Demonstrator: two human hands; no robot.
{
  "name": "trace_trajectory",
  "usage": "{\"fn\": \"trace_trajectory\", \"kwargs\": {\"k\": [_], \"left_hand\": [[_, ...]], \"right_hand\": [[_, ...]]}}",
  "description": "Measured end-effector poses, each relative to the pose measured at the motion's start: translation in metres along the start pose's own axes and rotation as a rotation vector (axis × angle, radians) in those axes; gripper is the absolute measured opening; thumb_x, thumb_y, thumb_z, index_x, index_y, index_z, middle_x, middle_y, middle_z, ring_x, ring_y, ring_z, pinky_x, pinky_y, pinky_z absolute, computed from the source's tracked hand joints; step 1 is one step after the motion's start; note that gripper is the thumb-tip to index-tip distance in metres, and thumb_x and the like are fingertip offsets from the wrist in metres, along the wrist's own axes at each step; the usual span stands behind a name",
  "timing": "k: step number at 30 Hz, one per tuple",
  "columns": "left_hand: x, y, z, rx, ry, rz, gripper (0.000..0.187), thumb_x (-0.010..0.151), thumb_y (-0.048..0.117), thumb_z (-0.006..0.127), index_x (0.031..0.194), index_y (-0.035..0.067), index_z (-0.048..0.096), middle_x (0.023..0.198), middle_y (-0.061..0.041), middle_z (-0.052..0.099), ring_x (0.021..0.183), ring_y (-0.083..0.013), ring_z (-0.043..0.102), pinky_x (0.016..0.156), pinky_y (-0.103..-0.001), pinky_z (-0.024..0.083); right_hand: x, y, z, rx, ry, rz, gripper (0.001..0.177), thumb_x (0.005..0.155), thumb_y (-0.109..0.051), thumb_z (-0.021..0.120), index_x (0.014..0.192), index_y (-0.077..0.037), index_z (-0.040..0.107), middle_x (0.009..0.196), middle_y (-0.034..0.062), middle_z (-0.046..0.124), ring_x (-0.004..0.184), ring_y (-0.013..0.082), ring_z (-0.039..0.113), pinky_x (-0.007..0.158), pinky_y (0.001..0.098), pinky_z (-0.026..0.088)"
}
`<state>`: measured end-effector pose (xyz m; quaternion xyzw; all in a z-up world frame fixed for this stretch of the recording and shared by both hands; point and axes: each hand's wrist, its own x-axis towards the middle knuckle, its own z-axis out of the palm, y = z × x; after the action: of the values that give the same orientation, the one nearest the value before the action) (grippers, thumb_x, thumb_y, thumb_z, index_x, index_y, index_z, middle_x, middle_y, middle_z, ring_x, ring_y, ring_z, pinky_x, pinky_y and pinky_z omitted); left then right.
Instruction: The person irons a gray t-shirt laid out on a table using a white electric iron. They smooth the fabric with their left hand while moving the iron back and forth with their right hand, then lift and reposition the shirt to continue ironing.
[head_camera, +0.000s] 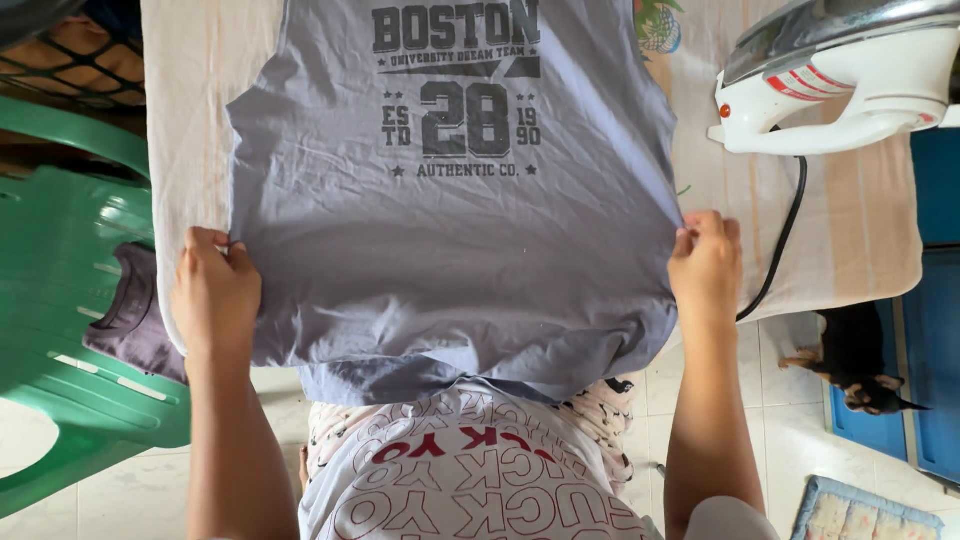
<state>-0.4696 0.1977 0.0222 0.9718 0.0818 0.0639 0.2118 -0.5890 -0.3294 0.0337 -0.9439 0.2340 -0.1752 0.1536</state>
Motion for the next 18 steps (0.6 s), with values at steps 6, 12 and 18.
{"fn": "trace_trajectory", "kwargs": {"k": [6, 12, 18], "left_hand": [[0.090, 0.005, 0.045, -0.010, 0.116, 0.299, 0.035, 0.116, 0.028, 0.060, 0.117, -0.007, 0.059, 0.113, -0.030, 0.064, 0.107, -0.0485, 0.061, 0.093, -0.053, 0.048], [0.154, 0.054, 0.070, -0.130, 0.174, 0.154, 0.038, 0.113, 0.033, 0.058, 0.109, -0.004, 0.055, 0.110, -0.027, 0.065, 0.098, -0.0474, 0.064, 0.081, -0.053, 0.051], [0.144, 0.074, 0.049, -0.084, 0.232, 0.164, 0.022, 0.112, 0.022, 0.057, 0.110, 0.001, 0.050, 0.111, -0.018, 0.066, 0.083, -0.0438, 0.068, 0.067, -0.055, 0.051]], "right_hand": [[0.095, -0.007, 0.054, 0.043, 0.110, -0.192, 0.011, 0.113, -0.010, 0.059, 0.117, 0.000, 0.060, 0.113, 0.0254, 0.063, 0.110, 0.0459, 0.059, 0.094, 0.0538, 0.048], [0.157, -0.013, 0.096, -0.027, -0.014, -0.035, 0.017, 0.114, -0.017, 0.057, 0.120, -0.001, 0.055, 0.110, 0.0291, 0.063, 0.105, 0.0483, 0.060, 0.090, 0.0567, 0.047], [0.144, -0.022, 0.083, -0.210, 0.146, -0.170, 0.018, 0.108, -0.002, 0.063, 0.122, -0.004, 0.051, 0.125, 0.0218, 0.054, 0.100, 0.0389, 0.067, 0.077, 0.0448, 0.058]]}}
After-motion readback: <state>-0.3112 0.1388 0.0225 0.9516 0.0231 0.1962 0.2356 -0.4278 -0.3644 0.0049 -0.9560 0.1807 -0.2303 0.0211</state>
